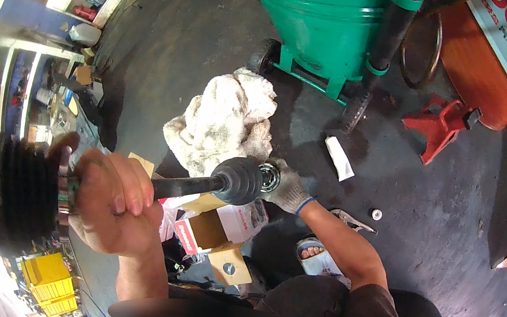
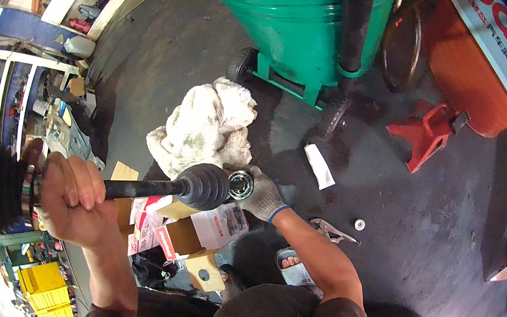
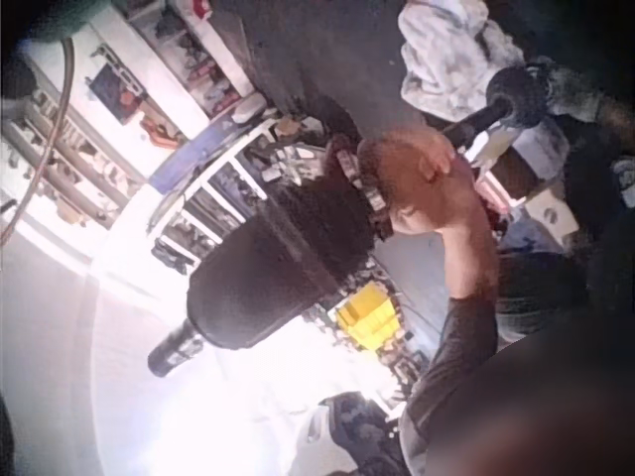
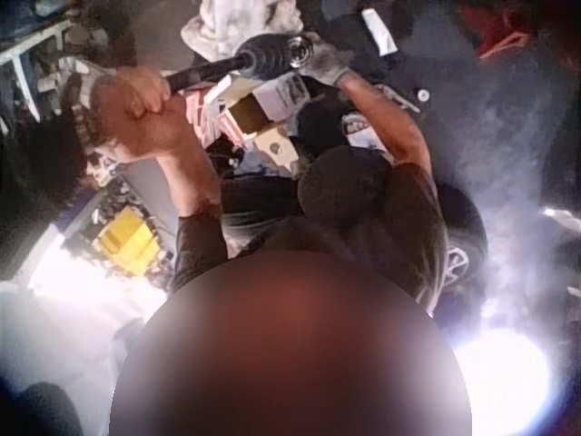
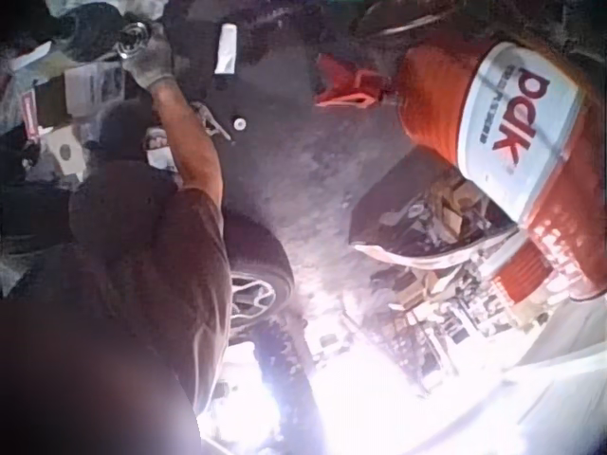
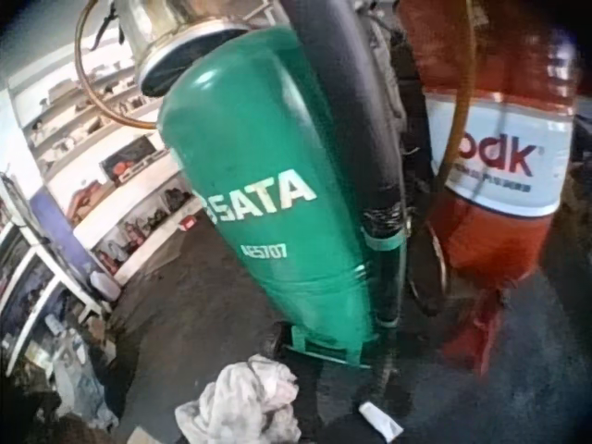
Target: The person sits on the floor of a workshop and assembles a car axle shaft. They insert a bearing into the shaft, then apply grease to the splines using a grease gun.
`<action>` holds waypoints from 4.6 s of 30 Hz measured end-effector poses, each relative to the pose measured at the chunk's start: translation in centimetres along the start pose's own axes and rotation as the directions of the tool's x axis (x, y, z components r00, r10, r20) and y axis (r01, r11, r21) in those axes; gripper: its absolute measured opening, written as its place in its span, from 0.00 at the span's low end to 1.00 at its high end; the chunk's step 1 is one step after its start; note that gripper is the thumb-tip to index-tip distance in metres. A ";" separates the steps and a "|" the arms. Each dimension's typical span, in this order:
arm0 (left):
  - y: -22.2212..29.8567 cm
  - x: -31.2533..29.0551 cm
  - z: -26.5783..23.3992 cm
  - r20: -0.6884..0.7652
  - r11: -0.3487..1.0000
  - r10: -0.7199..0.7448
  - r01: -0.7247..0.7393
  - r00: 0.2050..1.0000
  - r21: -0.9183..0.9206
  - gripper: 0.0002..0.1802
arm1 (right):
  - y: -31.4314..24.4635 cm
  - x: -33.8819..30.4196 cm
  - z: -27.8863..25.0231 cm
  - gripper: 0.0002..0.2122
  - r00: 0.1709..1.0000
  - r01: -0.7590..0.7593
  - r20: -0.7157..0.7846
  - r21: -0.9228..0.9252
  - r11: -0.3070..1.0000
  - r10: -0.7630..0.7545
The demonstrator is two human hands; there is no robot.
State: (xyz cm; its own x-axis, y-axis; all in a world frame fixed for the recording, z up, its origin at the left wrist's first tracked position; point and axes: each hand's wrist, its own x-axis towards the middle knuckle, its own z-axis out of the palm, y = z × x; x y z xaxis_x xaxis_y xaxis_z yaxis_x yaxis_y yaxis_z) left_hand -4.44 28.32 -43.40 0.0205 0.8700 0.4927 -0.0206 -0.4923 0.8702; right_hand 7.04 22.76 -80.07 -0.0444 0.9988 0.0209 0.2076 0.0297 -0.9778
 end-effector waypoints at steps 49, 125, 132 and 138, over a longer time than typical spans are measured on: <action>-0.4 0.2 -5.6 -0.350 0.976 -0.205 0.166 0.914 -0.139 0.19 | -2.0 0.0 -4.6 0.36 0.975 -0.103 0.190 -0.074 0.992 0.116; -7.2 -45.0 -22.1 -0.248 0.270 -0.955 -0.137 -0.162 -0.953 0.05 | -6.1 -6.1 -10.6 0.42 0.152 0.027 0.566 -0.822 0.569 0.810; -8.1 -46.2 -19.2 -0.209 0.201 -0.977 0.154 -0.033 -0.967 0.10 | -1.0 -5.6 -12.6 0.43 0.190 0.001 0.445 -0.891 0.453 0.875; -11.9 -44.8 -18.3 -0.209 0.196 -0.972 0.116 -0.109 -0.974 0.08 | 1.8 -6.1 -15.9 0.28 0.217 0.113 0.608 -0.793 0.599 0.764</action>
State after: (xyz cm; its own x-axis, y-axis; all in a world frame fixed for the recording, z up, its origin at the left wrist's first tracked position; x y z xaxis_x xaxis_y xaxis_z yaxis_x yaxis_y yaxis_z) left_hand -23.36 -4.32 -75.98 -0.1909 0.3896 -0.9010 -0.9749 0.0317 0.2203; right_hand 23.23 17.38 -78.63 -0.4450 0.2159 -0.8691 0.8941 0.1615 -0.4176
